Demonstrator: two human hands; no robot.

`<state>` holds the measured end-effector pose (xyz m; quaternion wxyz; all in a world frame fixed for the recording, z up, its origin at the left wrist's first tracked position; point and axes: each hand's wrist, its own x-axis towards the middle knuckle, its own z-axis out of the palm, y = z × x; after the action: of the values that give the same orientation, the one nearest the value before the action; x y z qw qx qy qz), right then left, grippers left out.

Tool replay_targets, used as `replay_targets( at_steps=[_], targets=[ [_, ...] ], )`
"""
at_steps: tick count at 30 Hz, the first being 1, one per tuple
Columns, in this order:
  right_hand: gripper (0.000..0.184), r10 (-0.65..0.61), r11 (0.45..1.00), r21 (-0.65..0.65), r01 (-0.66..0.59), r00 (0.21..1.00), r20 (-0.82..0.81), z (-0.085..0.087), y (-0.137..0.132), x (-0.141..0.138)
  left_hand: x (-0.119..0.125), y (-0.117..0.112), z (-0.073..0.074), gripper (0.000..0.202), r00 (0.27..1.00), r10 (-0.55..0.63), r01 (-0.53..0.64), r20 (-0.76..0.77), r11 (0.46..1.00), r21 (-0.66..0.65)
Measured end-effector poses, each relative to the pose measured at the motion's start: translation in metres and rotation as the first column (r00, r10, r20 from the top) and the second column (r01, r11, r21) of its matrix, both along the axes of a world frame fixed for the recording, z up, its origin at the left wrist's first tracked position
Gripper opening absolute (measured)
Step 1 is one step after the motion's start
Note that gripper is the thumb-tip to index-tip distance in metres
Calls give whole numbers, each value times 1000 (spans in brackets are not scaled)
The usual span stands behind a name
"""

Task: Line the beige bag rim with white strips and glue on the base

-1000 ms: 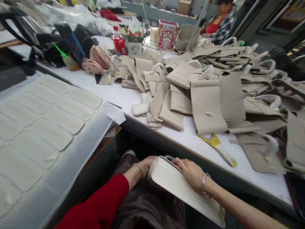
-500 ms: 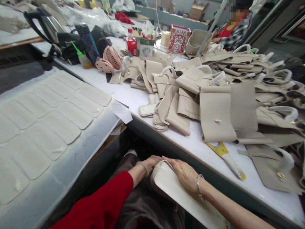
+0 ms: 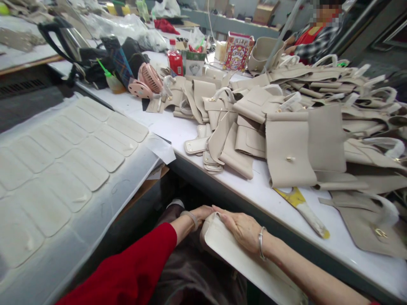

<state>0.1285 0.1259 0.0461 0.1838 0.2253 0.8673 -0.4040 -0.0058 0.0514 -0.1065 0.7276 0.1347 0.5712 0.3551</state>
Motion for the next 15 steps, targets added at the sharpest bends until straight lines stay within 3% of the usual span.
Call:
replay_targets(
  at_steps=[4,9,12,15],
  targets=[
    [54,16,1000,-20,-15,1000,24,3,6,20,-23,8,29,26,960,-201,208,-197,978,20],
    [56,-53,997,-59,59,994,96,7,13,69,-48,17,96,39,889,-286,370,-358,909,192],
    [56,-118,987,-96,129,987,107,9,18,103,-47,21,135,45,797,-451,564,-403,795,225],
    [55,-161,976,-122,178,977,137,10,25,136,-41,27,160,39,635,-564,733,-528,655,181]
  ],
)
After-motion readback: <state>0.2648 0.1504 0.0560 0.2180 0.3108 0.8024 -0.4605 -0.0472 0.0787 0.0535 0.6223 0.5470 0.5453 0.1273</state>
